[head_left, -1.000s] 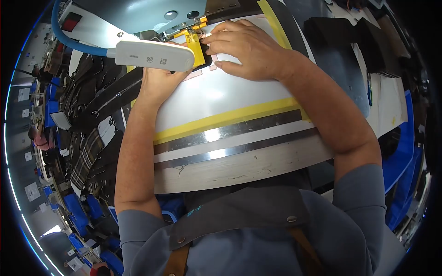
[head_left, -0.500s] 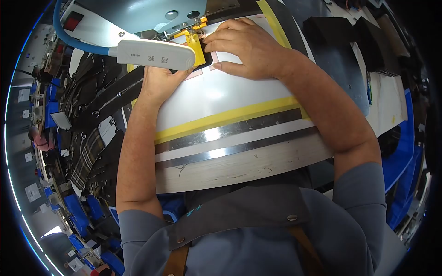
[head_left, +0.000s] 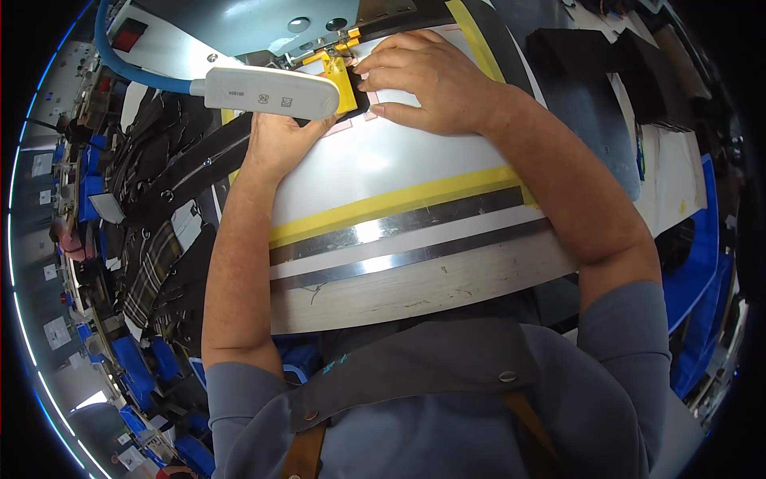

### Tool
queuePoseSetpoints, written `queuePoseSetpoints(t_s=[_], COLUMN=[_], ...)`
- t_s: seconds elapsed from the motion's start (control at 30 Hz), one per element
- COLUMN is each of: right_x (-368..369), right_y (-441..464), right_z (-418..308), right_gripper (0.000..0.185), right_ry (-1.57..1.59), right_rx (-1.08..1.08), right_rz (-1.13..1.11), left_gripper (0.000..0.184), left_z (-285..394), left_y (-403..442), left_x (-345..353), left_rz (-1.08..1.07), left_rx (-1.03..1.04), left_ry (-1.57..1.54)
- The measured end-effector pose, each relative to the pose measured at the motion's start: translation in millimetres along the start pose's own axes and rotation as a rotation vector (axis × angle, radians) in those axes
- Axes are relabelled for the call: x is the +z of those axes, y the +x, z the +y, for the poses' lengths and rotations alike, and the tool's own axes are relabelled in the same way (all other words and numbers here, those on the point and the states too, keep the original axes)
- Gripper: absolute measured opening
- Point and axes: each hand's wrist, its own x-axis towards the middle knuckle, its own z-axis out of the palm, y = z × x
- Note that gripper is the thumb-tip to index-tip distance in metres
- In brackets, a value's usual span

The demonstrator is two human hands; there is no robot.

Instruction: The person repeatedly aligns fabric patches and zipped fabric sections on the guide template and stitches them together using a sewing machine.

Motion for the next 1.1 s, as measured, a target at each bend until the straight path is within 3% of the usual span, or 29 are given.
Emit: queuePoseSetpoints(t_s=[0.23,0.67,1.1], right_x=[2,-8,-2], right_y=[-1,0,-2], right_z=[2,-1,4], right_gripper=[0.029,0.022,0.026], right_ry=[0.001,0.087,0.028], right_rx=[0.017,0.086,0.016], right_rz=[0.011,-0.055,0.036], left_gripper=[0.022,0.019,0.014], left_z=[-16,-18,-20], left_y=[0,0,1], left_x=[-1,0,2], left_rz=[0.067,0.089,0.113], left_rx=[0.004,0.032,0.064], left_ry=[-0.129,-0.050,-0.093])
